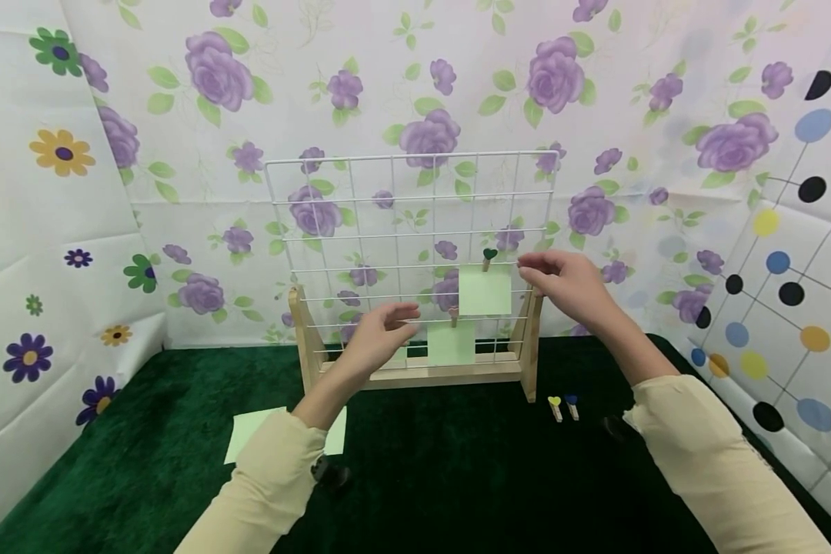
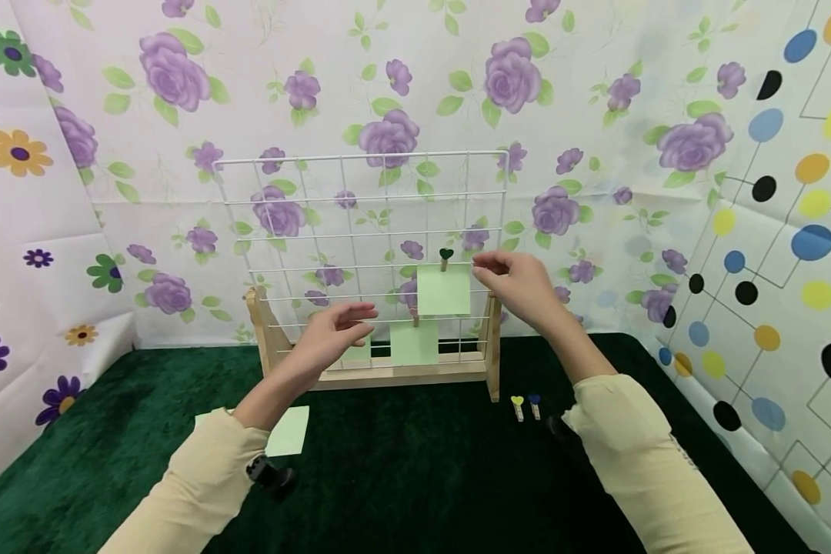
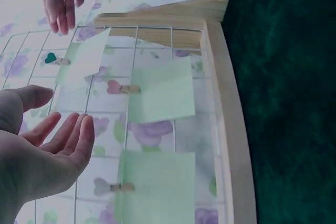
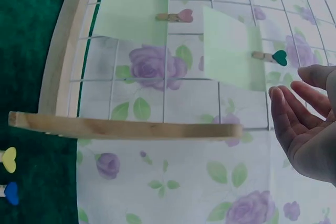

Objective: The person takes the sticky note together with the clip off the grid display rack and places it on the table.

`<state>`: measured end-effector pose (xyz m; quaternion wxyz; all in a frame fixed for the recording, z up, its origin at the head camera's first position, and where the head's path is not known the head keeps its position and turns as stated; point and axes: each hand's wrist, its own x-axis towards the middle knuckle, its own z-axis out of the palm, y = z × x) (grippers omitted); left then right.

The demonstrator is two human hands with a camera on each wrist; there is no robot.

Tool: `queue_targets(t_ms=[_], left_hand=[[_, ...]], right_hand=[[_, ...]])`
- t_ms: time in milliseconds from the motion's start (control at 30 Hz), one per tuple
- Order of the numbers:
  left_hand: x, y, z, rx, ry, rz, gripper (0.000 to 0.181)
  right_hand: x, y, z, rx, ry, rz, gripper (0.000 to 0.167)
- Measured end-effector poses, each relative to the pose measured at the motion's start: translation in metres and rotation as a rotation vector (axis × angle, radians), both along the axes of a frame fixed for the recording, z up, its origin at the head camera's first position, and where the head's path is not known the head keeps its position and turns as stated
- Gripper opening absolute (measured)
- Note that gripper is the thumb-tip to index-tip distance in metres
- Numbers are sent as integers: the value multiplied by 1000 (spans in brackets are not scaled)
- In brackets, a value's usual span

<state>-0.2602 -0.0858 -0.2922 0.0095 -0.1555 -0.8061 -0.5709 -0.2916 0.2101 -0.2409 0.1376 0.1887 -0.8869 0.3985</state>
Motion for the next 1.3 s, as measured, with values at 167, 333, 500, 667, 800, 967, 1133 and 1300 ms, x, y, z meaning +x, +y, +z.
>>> queue_targets(t_ms=[167, 333, 500, 667, 800, 967, 1133, 1300], left_hand=[[-9, 15, 6, 6, -8, 24, 38], [-19, 28, 12, -9, -5, 43, 40], [-26, 39, 20, 20, -15, 26, 41], [-31, 48, 24, 2, -15, 43, 43], [-33, 54, 25, 4, -19, 51, 44], [-37, 61, 27, 19, -23, 51, 41], [-40, 68, 29, 35, -29, 66, 39], [-41, 71, 30, 44, -34, 85, 40]], right_hand=[[-5, -9, 5, -8, 0, 20, 37], [-8, -15, 9, -32, 8, 49, 36], [-11, -19, 11, -29, 3, 41, 34], [-12, -23, 14, -32, -11, 41, 33], [-12, -27, 15, -36, -27, 58, 35], [-15, -29, 16, -24, -46, 75, 40], [-16, -34, 18, 25, -47, 78, 45], [-17, -39, 23, 65, -61, 78, 41]])
